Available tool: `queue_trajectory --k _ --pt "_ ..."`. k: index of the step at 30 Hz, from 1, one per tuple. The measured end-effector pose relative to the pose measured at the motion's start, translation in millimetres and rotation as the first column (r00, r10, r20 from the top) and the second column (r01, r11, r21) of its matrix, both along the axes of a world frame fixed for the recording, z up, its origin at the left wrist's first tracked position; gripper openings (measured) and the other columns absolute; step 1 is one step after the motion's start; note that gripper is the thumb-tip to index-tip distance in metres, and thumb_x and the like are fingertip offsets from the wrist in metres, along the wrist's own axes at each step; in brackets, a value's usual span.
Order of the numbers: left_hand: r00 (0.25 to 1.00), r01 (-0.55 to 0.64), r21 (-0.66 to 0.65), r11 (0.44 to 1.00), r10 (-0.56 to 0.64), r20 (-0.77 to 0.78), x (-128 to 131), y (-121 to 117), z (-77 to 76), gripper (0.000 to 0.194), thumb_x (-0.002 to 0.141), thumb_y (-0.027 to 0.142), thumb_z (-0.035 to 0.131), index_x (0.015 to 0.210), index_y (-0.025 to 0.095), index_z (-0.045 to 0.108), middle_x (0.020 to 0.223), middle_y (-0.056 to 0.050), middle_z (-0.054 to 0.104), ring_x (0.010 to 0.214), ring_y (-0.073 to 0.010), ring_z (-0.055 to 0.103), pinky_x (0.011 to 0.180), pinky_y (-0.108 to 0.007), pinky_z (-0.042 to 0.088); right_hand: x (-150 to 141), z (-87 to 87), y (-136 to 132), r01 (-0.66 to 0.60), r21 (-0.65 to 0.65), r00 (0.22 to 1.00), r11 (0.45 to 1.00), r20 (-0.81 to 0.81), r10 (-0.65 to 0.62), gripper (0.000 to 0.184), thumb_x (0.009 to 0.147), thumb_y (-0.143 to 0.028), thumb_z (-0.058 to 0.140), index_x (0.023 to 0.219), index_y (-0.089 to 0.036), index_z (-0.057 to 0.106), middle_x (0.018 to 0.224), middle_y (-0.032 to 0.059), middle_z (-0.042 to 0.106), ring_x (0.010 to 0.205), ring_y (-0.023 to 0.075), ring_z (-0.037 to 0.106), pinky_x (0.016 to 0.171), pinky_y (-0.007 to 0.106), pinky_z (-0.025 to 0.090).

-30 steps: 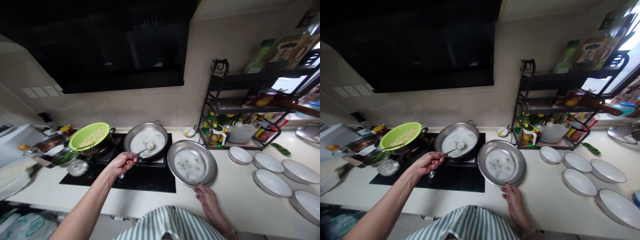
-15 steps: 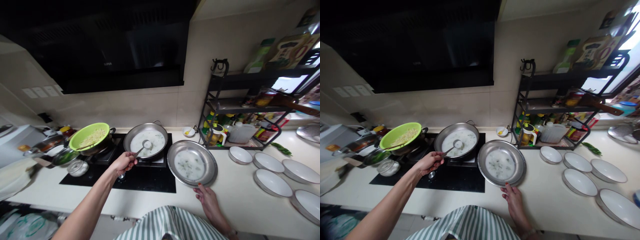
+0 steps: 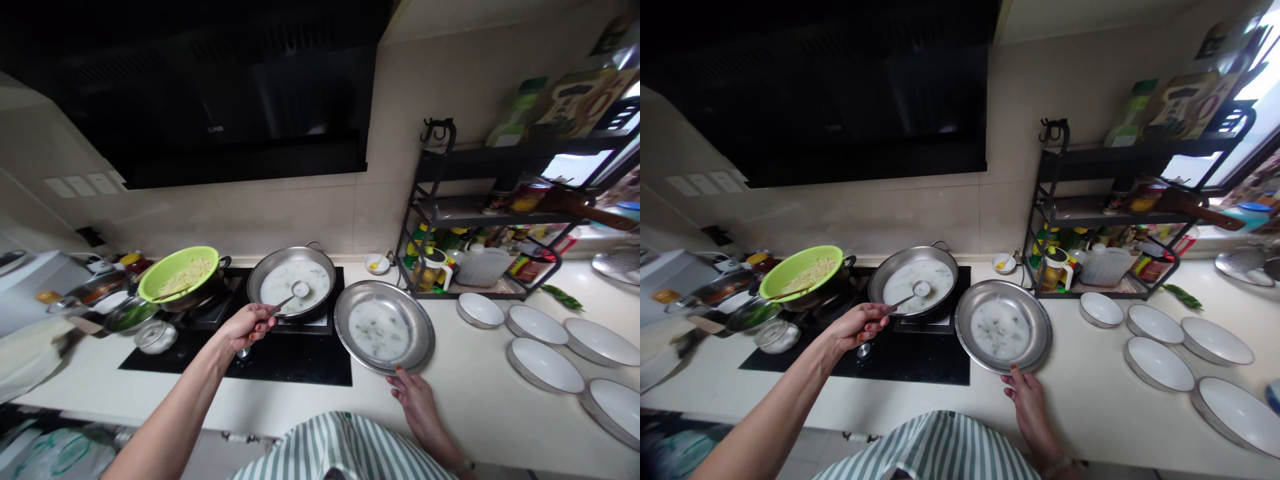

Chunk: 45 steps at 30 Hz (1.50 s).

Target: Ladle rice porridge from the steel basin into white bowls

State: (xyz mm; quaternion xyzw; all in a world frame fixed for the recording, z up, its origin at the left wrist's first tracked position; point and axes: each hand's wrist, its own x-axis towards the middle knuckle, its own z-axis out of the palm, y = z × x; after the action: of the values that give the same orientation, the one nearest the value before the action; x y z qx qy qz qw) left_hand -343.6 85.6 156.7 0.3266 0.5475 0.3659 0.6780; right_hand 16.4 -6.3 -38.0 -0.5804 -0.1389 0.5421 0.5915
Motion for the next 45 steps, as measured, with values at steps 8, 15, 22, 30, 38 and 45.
queue_trajectory --k 8,15,22,30,38,45 --pt "0.998 0.034 -0.025 0.999 -0.033 0.044 1 1 -2.0 0.018 0.067 0.006 0.065 0.083 0.010 0.059 0.058 0.001 0.055 0.039 -0.0004 0.030 0.034 -0.011 0.012 0 2.5 0 -0.017 0.001 1.000 1.000 0.024 0.017 0.045 0.047 -0.050 0.084 0.061 -0.024 0.051 0.065 0.0031 0.067 0.068 0.0237 0.067 0.054 0.030 0.047" --pt "0.997 0.041 -0.034 0.999 -0.039 0.059 1 1 -4.5 0.016 0.067 0.005 0.065 0.081 0.010 0.059 0.058 0.001 0.054 0.039 -0.0001 0.029 0.034 -0.011 0.010 1 0.9 -1 -0.025 0.012 1.000 1.000 0.017 0.024 0.042 0.049 -0.050 0.084 0.062 -0.024 0.054 0.066 0.0029 0.067 0.070 0.0235 0.068 0.055 0.030 0.049" --pt "0.994 0.069 -0.027 0.997 -0.066 0.084 6 -1 2.5 0.017 0.066 0.006 0.067 0.080 0.011 0.058 0.059 0.000 0.055 0.040 -0.0002 0.029 0.034 -0.012 0.011 0 1.8 -1 -0.018 0.008 1.000 1.000 0.021 0.017 0.043 0.048 -0.050 0.084 0.061 -0.024 0.052 0.065 0.0027 0.067 0.068 0.0228 0.068 0.053 0.029 0.048" --pt "0.977 0.176 -0.011 0.984 -0.173 0.121 35 -12 25.7 0.021 0.067 0.009 0.067 0.086 0.010 0.061 0.059 0.000 0.056 0.039 -0.0004 0.026 0.034 -0.014 0.011 -1 3.1 -1 0.010 0.002 1.000 1.000 -0.020 -0.010 0.043 0.046 -0.048 0.085 0.061 -0.022 0.055 0.066 0.0027 0.068 0.065 0.0207 0.066 0.052 0.027 0.047" --pt "0.930 0.367 -0.023 0.930 -0.367 0.006 89 -15 -13.7 0.019 0.067 0.010 0.057 0.085 0.012 0.061 0.055 0.001 0.056 0.035 -0.0031 0.027 0.035 -0.018 0.013 -1 4.4 -2 -0.008 0.015 1.000 1.000 -0.023 0.009 0.043 0.049 -0.049 0.084 0.061 -0.023 0.052 0.063 0.0018 0.066 0.067 0.0212 0.067 0.053 0.027 0.047" --pt "0.673 0.630 0.287 0.721 -0.323 -0.665 116 -24 -69.8 0.033 0.076 0.008 0.050 0.104 0.013 0.066 0.062 -0.004 0.061 0.052 -0.0166 0.054 0.055 -0.029 0.041 0 4.1 -2 0.001 0.008 0.998 1.000 -0.057 -0.001 0.046 0.047 -0.048 0.086 0.061 -0.023 0.050 0.065 0.0018 0.066 0.067 0.0202 0.066 0.053 0.026 0.046"
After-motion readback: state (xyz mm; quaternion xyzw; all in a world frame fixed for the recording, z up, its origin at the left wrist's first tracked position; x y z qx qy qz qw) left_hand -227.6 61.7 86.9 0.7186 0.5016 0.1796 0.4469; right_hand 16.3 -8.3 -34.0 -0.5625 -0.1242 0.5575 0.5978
